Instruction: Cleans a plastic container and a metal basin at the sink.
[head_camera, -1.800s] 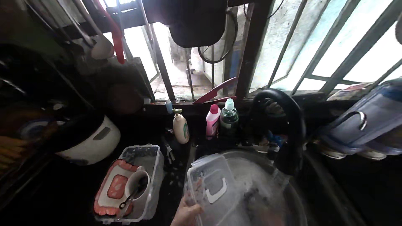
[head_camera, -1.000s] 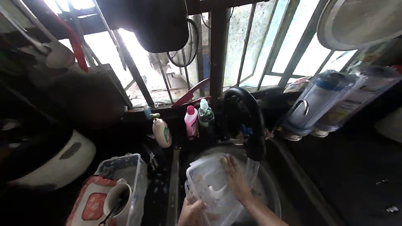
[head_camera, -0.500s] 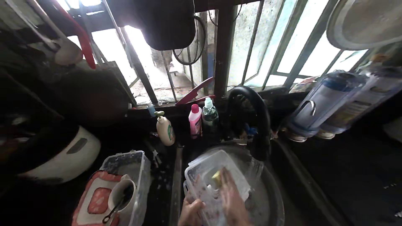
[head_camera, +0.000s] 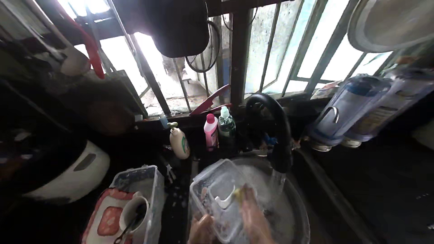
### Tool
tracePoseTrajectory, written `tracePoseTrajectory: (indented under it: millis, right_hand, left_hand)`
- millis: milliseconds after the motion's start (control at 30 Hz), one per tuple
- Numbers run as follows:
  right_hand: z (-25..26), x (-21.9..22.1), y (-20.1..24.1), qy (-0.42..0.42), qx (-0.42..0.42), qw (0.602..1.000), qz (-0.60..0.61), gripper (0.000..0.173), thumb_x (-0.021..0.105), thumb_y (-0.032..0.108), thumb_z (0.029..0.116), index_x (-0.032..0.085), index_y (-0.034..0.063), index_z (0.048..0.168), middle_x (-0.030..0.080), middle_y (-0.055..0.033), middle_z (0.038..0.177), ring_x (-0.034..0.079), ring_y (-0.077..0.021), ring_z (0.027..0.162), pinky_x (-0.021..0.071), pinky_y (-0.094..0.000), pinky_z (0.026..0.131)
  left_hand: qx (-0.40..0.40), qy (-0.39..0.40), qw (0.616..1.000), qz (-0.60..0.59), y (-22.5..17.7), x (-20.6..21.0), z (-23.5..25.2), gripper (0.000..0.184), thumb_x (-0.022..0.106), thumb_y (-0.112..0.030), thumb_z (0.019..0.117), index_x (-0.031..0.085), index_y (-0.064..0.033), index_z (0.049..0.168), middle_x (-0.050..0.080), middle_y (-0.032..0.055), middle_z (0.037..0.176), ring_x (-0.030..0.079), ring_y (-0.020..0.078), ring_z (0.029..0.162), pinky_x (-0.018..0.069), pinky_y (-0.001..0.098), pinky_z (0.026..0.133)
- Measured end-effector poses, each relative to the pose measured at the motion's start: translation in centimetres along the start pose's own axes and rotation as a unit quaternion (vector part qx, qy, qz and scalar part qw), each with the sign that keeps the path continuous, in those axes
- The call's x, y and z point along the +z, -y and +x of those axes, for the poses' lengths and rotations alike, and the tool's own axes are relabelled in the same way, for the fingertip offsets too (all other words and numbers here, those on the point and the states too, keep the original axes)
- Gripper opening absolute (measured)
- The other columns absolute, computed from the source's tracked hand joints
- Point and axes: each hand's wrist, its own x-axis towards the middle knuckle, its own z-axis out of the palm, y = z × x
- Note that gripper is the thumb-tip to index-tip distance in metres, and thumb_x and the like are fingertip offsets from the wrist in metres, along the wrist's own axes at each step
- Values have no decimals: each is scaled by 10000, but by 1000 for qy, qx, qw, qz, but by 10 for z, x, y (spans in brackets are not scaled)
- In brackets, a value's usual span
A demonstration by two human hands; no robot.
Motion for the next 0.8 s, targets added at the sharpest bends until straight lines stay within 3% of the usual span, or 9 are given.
tracePoseTrajectory:
  millis: [67,133,200,300,500,600,667,700,800]
  right_hand:
    - [-26,19,40,-4,-92,994,64,480,475,150,1048,496,-87,1465,456,-277,1544,406,-453,1461,316,-576,1216]
    - [-16,18,59,-3,-99,995,34,491,450,211,1071,490,-34,1494,442,-229,1574,379,-446,1480,294,-627,1210]
    - [18,10,31,-34,-45,998,-22,522,424,198,1061,436,-38,1526,404,-225,1601,348,-432,1500,275,-594,1225]
    - [44,-3,-15,-70,6,997,-27,571,459,214,1059,366,-47,1558,366,-253,1612,343,-419,1506,283,-520,1244]
    - [-22,26,52,-38,-89,994,59,494,435,204,1069,496,-85,1465,444,-264,1558,413,-432,1463,304,-598,1208]
    - [5,12,15,-74,37,996,27,547,491,158,1029,414,-47,1531,427,-270,1567,424,-438,1447,311,-635,1184]
    - [26,1,-20,-104,94,990,12,570,481,179,1046,362,-52,1553,426,-312,1545,452,-491,1407,352,-667,1144]
    - [33,-5,-28,-108,133,985,22,562,466,200,1068,349,-55,1556,446,-330,1517,480,-501,1375,382,-644,1128]
    - [38,2,-36,-140,201,968,56,540,443,211,1083,371,-79,1533,428,-378,1499,455,-540,1374,369,-640,1136]
  left_hand:
    - [5,-2,1000,21,9,-6,7,213,439,70,921,536,-42,1074,711,-9,758,703,98,684,613,305,682]
    - [7,29,998,51,13,-7,3,227,432,37,918,562,-43,1087,708,-25,765,693,78,694,602,286,691]
    - [-8,36,999,40,9,2,-8,245,474,115,883,568,-51,1037,717,-4,744,699,94,660,608,292,652]
    - [1,57,998,24,1,8,-16,372,489,162,832,541,-37,1142,731,5,825,713,99,721,620,306,700]
    - [-20,11,1000,20,19,7,-13,190,468,82,904,585,-60,952,712,2,719,691,87,643,600,278,647]
    - [-29,53,998,20,16,2,-23,316,520,138,857,555,-43,1113,726,3,821,703,95,724,609,306,706]
    - [-12,118,993,-2,14,-5,-29,600,556,117,825,441,0,1402,730,34,1035,714,118,879,608,338,807]
    - [-1,134,991,-1,13,-3,-32,651,576,105,817,405,12,1438,718,30,1078,706,107,912,601,328,830]
    - [26,124,991,45,20,12,-40,474,599,117,797,496,39,1254,694,14,975,680,64,867,584,283,808]
